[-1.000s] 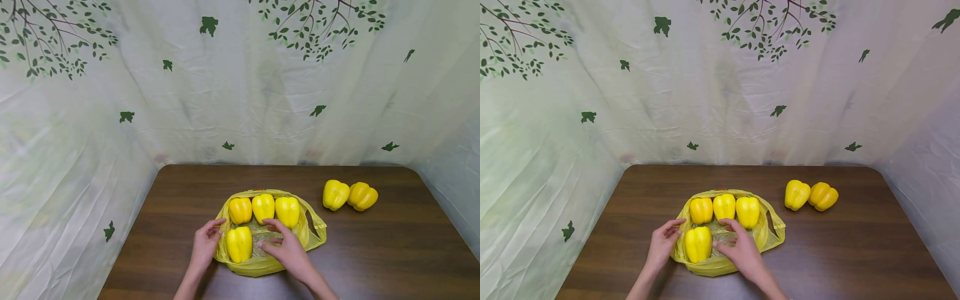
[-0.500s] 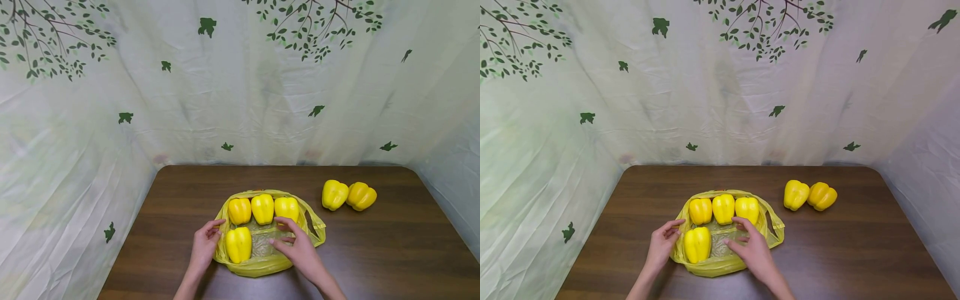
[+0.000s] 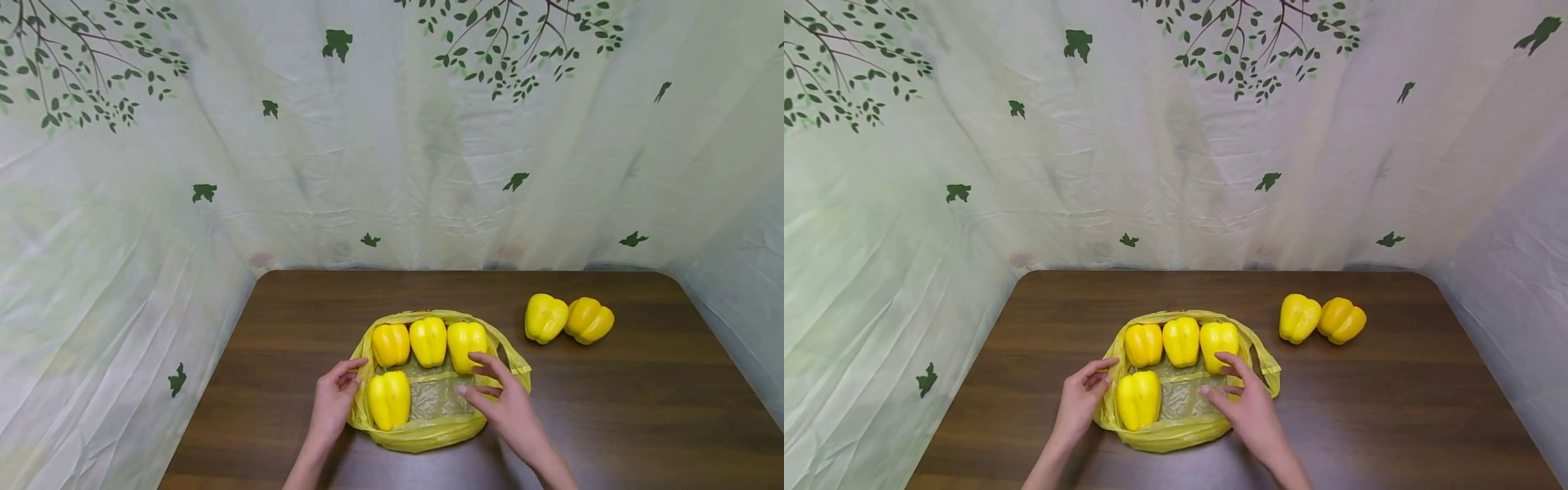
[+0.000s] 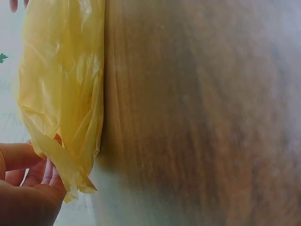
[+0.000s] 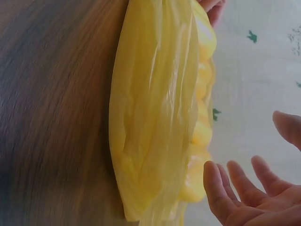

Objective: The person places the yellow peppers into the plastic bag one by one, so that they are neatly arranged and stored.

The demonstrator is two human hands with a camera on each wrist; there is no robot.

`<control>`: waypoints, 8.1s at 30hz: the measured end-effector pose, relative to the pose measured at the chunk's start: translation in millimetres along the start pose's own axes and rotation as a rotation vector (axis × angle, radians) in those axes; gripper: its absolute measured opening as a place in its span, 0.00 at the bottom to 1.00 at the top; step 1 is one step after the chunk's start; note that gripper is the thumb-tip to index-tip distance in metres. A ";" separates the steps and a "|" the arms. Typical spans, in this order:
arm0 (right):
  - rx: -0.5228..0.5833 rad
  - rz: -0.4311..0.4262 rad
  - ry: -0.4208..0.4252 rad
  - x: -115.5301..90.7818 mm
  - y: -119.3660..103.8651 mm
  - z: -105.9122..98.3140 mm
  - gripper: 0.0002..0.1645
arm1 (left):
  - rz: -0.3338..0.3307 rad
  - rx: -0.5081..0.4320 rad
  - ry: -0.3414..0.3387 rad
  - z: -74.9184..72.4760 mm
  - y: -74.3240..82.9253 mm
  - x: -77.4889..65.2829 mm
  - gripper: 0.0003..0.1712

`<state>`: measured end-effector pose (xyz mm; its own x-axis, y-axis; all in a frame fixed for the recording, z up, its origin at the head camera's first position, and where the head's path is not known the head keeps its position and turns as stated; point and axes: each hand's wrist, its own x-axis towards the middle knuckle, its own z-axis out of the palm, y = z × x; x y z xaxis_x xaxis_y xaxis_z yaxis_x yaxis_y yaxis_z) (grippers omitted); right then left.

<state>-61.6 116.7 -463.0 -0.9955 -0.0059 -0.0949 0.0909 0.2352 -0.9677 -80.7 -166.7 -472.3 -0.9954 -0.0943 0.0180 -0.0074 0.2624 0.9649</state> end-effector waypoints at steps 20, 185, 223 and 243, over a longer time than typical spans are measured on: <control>-0.100 0.019 0.069 -3.8 13.9 -37.1 0.35 | 0.002 0.003 0.001 0.9 1.3 0.8 0.18; -0.495 -0.040 0.303 70.0 80.6 -203.7 0.39 | -0.009 -0.010 0.008 0.0 1.6 -2.9 0.17; -0.396 -0.093 0.323 30.5 81.7 -185.1 0.30 | -0.002 -0.013 0.017 0.7 1.2 -3.4 0.18; -0.359 -0.124 0.245 23.0 69.0 -155.7 0.28 | -0.007 -0.002 0.014 -0.7 1.9 -3.4 0.18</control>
<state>-82.6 284.1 -495.6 -0.9793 0.1650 0.1170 -0.0022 0.5694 -0.8220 -77.3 -166.6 -470.4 -0.9939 -0.1095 0.0145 -0.0145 0.2598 0.9656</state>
